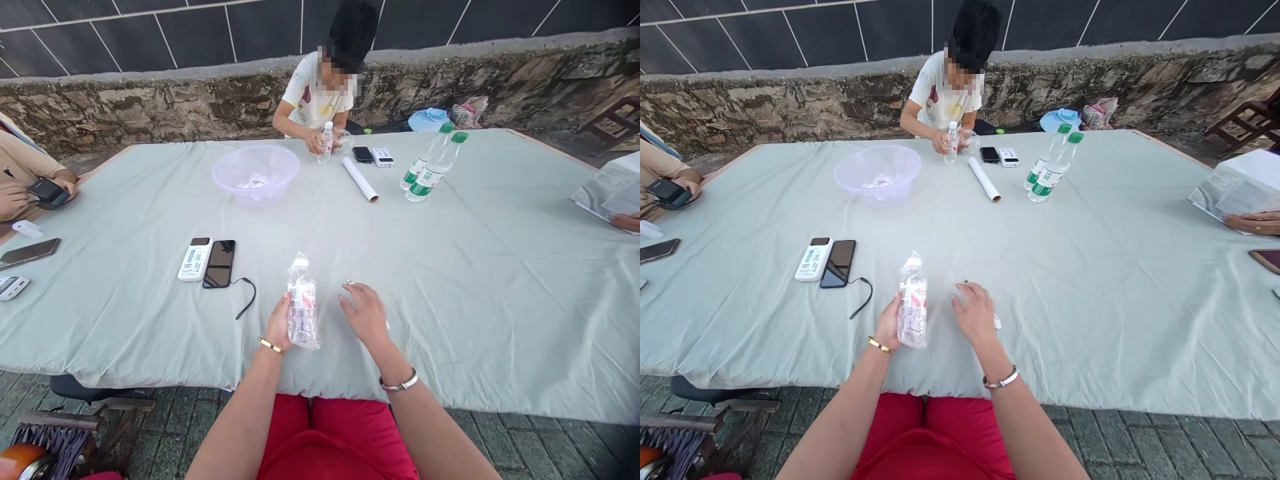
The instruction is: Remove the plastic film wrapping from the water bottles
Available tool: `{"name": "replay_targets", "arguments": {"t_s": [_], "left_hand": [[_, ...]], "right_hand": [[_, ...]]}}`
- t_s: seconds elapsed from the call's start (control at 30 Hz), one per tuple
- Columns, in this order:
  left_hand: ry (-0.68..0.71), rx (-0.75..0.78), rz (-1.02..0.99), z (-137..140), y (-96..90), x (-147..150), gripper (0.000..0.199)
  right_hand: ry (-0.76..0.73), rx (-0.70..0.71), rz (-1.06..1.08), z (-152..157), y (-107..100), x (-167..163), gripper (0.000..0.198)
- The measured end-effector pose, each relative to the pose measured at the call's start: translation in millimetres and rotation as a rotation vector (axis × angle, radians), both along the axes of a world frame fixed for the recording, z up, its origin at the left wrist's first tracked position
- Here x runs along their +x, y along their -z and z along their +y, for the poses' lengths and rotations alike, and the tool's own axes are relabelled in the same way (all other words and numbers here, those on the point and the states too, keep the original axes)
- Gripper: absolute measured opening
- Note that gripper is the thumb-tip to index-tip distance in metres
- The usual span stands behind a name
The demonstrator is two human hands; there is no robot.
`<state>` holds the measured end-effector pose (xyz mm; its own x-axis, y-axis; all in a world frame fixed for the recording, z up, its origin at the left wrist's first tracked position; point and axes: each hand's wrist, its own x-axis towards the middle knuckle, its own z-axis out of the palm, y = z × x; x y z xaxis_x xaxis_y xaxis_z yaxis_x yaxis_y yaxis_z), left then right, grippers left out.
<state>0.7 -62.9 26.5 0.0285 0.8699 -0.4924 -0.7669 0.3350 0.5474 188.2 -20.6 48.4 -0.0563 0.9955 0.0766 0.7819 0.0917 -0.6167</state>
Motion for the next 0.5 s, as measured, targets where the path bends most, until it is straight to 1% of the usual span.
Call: {"name": "replay_targets", "arguments": {"t_s": [0.07, 0.1, 0.17, 0.23, 0.3, 0.4, 0.5], "left_hand": [[-0.024, 0.042, 0.009, -1.3, 0.0, 2.3, 0.038], [-0.034, 0.068, 0.02, -1.9, -0.1, 2.9, 0.036], [-0.043, 0.106, 0.043, -3.2, -0.4, 3.0, 0.032], [-0.049, 0.111, 0.065, -4.5, -0.7, 1.8, 0.031], [-0.052, 0.11, 0.086, -5.6, -0.8, 0.4, 0.032], [-0.069, 0.117, 0.115, -6.8, -0.7, -0.2, 0.035], [-0.067, 0.094, 0.127, -7.2, -1.4, 0.8, 0.037]], "right_hand": [[-0.072, -0.124, 0.336, -0.2, -7.2, -26.2, 0.04], [-0.083, -0.195, 0.483, 0.6, -9.7, -38.6, 0.043], [-0.034, -0.282, 0.672, 2.9, -12.0, -58.2, 0.043], [0.053, -0.282, 0.735, 4.8, -12.0, -68.8, 0.039], [0.11, -0.268, 0.752, 5.1, -11.9, -71.4, 0.037], [0.101, -0.303, 0.819, 3.9, -15.7, -66.8, 0.038], [0.072, -0.356, 0.94, 3.3, -24.9, -60.5, 0.039]]}}
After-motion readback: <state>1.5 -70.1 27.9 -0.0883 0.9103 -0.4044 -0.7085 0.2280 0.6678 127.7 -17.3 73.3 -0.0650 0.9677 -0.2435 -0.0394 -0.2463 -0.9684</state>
